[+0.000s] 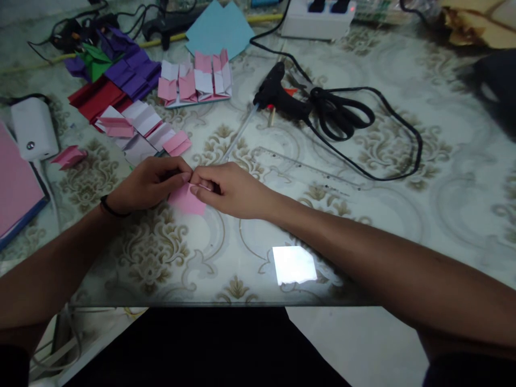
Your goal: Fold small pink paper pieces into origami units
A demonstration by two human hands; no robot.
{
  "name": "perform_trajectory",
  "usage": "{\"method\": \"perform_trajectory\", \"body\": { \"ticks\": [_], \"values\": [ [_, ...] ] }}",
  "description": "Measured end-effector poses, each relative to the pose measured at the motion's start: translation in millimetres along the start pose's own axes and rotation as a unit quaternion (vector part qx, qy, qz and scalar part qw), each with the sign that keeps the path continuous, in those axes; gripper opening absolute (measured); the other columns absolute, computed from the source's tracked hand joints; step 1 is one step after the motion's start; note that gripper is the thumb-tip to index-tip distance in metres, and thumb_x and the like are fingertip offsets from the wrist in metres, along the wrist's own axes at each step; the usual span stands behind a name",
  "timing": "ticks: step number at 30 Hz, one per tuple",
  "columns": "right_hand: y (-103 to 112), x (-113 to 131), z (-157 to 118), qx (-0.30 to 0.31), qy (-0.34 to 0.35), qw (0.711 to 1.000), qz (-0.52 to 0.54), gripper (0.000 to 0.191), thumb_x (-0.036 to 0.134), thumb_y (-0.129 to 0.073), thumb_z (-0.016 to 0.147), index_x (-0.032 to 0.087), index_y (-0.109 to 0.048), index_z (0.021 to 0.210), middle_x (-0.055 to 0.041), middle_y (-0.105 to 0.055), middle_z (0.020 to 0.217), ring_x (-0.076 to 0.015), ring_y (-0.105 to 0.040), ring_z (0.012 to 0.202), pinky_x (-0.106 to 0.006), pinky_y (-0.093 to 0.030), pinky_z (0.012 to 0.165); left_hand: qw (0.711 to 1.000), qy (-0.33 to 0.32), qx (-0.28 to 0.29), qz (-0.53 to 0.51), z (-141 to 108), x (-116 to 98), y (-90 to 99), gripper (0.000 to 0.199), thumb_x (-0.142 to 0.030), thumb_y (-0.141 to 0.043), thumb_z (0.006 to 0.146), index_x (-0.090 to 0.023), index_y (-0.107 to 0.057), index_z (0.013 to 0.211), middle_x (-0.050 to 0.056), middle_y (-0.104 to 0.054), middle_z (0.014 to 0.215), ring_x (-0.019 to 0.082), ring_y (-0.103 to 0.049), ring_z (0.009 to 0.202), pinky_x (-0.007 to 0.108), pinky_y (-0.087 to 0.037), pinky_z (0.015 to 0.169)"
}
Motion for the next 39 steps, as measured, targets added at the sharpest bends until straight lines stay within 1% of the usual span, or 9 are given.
{"method": "perform_trajectory", "body": {
  "ticks": [6, 14, 20, 24, 30, 39],
  "values": [
    [0.4, -0.3, -0.4, 0.001, 0.002, 1.000, -0.001, 0.020, 0.027, -0.059, 0.103, 0.015, -0.065, 0.088, 0.0049, -0.053, 0.068, -0.0068, -0.046, 0.060, -0.020, -0.034, 0.060, 1.000, -0.005, -0.001, -0.001, -0.3, 1.0, 0.0, 0.029, -0.037, -0.059, 0.097, -0.014, -0.071, 0.084, -0.002, -0.057, 0.066, 0.009, -0.046, 0.061, 0.021, -0.036, 0.055],
    [-0.8, -0.5, 0.4, -0.001, -0.006, 1.000, 0.002, 0.020, 0.027, -0.060, 0.102, 0.015, -0.064, 0.087, 0.0052, -0.052, 0.067, -0.0066, -0.045, 0.059, -0.020, -0.034, 0.059, 1.000, 0.012, 0.005, -0.015, 0.1, -1.0, -0.3, 0.024, -0.032, -0.058, 0.096, -0.014, -0.069, 0.083, -0.003, -0.055, 0.065, 0.008, -0.042, 0.058, 0.021, -0.034, 0.055],
    [-2.1, -0.7, 0.7, -0.001, -0.005, 1.000, 0.011, 0.022, 0.029, -0.059, 0.103, 0.015, -0.064, 0.086, 0.0055, -0.051, 0.066, -0.0068, -0.044, 0.058, -0.020, -0.034, 0.059, 0.999, 0.004, 0.006, -0.040, -0.2, -0.3, -0.9, 0.024, -0.030, -0.058, 0.096, -0.014, -0.067, 0.082, -0.004, -0.052, 0.063, 0.007, -0.040, 0.057, 0.021, -0.032, 0.054],
    [-2.0, -0.9, 0.9, -0.006, 0.003, 1.000, 0.014, 0.021, 0.028, -0.060, 0.103, 0.015, -0.065, 0.087, 0.0061, -0.050, 0.065, -0.0063, -0.043, 0.057, -0.019, -0.033, 0.057, 1.000, -0.002, 0.005, -0.028, -1.7, 1.8, -0.6, 0.023, -0.029, -0.058, 0.097, -0.013, -0.067, 0.083, -0.004, -0.053, 0.065, 0.007, -0.042, 0.059, 0.020, -0.032, 0.055],
    [-2.4, -1.4, 1.7, -0.003, 0.006, 1.000, 0.014, 0.020, 0.027, -0.059, 0.103, 0.015, -0.065, 0.087, 0.0063, -0.049, 0.065, -0.0065, -0.043, 0.057, -0.019, -0.034, 0.058, 1.000, 0.007, 0.001, -0.013, -3.3, 3.9, -0.8, 0.025, -0.033, -0.058, 0.098, -0.014, -0.068, 0.085, -0.003, -0.054, 0.067, 0.008, -0.044, 0.061, 0.021, -0.034, 0.057],
    [-3.0, -2.6, 1.8, 0.002, 0.002, 1.000, 0.012, 0.025, 0.033, -0.058, 0.104, 0.016, -0.063, 0.086, 0.0055, -0.050, 0.067, -0.0077, -0.043, 0.059, -0.021, -0.034, 0.061, 1.000, 0.001, 0.007, -0.025, -2.7, 2.4, -0.5, 0.023, -0.031, -0.058, 0.097, -0.015, -0.066, 0.083, -0.004, -0.052, 0.063, 0.008, -0.042, 0.058, 0.021, -0.033, 0.055]
  ]
}}
Point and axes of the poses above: each hand's wrist, its own z-axis towards the middle knuckle, its own y-axis out of the back of the hand, x = y × z, the point moved 1 cm from there along z, towards the middle knuckle
